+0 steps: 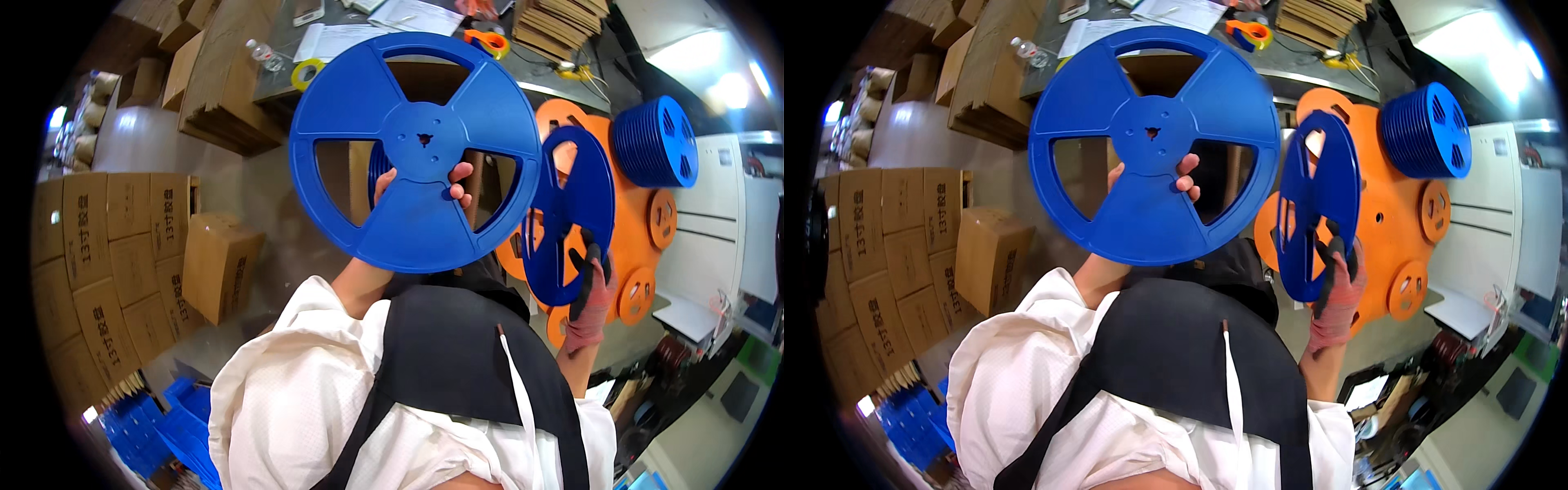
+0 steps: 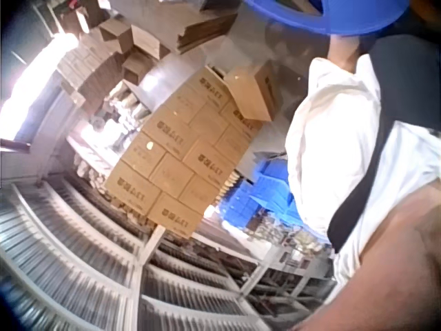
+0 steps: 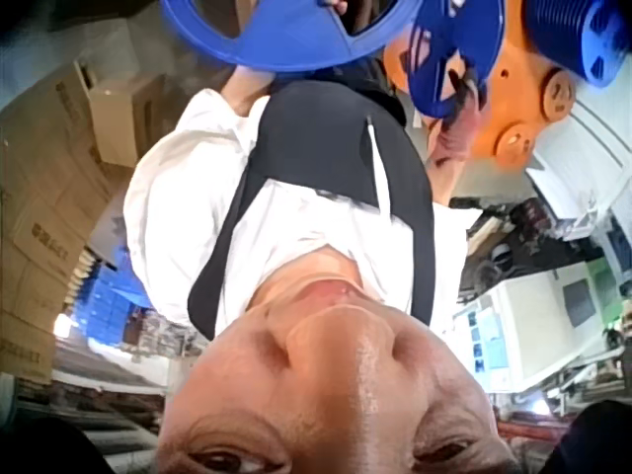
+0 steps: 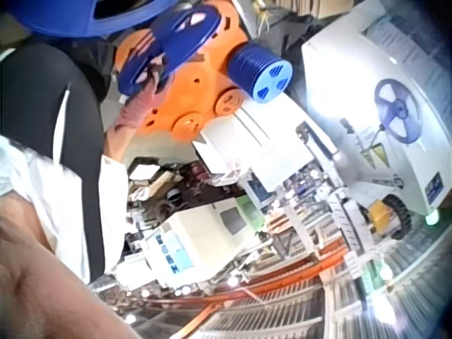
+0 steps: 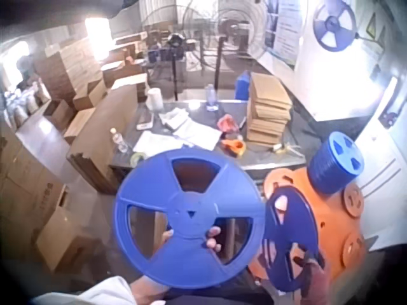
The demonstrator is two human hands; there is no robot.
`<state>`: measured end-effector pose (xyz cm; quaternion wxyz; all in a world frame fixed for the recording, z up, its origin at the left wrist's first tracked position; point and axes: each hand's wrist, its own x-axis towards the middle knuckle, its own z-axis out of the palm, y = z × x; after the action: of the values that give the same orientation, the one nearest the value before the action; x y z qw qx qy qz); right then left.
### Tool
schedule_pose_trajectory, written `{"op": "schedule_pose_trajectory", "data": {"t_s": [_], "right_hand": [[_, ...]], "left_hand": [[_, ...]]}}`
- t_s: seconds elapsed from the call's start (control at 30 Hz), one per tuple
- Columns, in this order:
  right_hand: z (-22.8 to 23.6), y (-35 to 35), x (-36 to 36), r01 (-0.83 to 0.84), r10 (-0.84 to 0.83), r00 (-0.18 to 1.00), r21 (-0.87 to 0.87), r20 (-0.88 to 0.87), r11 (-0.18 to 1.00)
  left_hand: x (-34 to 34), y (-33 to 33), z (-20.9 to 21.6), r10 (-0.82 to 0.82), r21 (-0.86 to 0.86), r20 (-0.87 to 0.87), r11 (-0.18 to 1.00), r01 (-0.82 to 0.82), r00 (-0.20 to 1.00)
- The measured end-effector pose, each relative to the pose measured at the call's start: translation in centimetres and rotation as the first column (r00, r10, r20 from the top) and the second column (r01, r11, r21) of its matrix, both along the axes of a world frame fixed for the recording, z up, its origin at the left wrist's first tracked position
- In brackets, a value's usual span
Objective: The person repeatedly picks up blue plastic reels from a stack on a table and places them into a cardboard box. They handle the reels one at a time, stacking them vertically inside the box until the box is filled.
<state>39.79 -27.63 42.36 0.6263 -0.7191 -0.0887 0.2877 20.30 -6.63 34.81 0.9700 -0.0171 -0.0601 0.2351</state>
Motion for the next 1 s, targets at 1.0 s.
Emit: {"op": "schedule_pose_trajectory", "data": {"t_s": [1.0], "right_hand": [[-4.5,-1.3,2.9,0.373,0.413,0.726,0.818,-0.551,0.437]], "left_hand": [[-5.8,4.3,0.2,0.233,0.204,-0.153,0.958,-0.2,0.96]]}}
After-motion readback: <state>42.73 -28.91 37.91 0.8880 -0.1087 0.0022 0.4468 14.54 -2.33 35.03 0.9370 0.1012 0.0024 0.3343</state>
